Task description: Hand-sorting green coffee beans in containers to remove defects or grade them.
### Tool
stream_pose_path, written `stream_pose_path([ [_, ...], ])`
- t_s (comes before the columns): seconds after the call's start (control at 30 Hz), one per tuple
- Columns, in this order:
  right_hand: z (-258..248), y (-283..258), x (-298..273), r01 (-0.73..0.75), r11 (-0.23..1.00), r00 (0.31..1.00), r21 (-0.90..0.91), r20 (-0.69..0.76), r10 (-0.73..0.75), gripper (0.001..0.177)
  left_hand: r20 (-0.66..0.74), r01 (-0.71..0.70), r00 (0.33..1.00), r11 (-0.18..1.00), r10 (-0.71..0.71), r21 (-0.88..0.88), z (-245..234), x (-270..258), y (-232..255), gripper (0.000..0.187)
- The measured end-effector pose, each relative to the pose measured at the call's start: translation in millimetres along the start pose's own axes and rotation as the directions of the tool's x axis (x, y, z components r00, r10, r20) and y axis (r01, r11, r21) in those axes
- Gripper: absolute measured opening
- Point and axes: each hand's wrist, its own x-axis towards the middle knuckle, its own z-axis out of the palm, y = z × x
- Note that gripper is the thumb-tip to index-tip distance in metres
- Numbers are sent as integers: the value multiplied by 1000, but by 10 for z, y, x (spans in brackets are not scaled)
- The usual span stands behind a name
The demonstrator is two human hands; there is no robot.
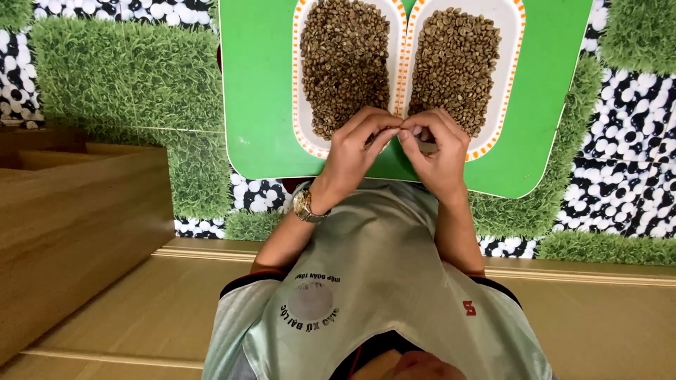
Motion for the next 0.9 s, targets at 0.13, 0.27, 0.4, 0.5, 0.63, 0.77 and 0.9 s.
stream_pose_path([
  [0.13,27,-28,2,-11,1000,1000,10,-1,11,13,-23,8,1000,999,-9,-42,-33,40,90,22],
  [0.27,79,-3,-3,-32,998,999,48,2,32,11,-43,-1,999,1000,1,2,-15,23,49,19],
  [0.4,137,79,-29,-55,994,998,97,-8,56,10,-58,-46,997,993,53,105,2,-8,12,18],
  [0.5,167,103,-47,-80,991,997,103,-16,82,9,-69,-107,990,975,123,196,-10,12,78,18],
  [0.63,146,142,-67,-76,993,997,92,-10,77,9,-55,-150,984,951,171,270,18,-25,-19,15],
  [0.77,108,281,-171,-160,978,987,133,13,159,13,-42,-166,981,939,187,300,76,-35,-41,15],
  [0.9,53,433,-277,-315,901,949,298,99,299,16,-13,-220,969,891,245,397,60,31,103,12],
])
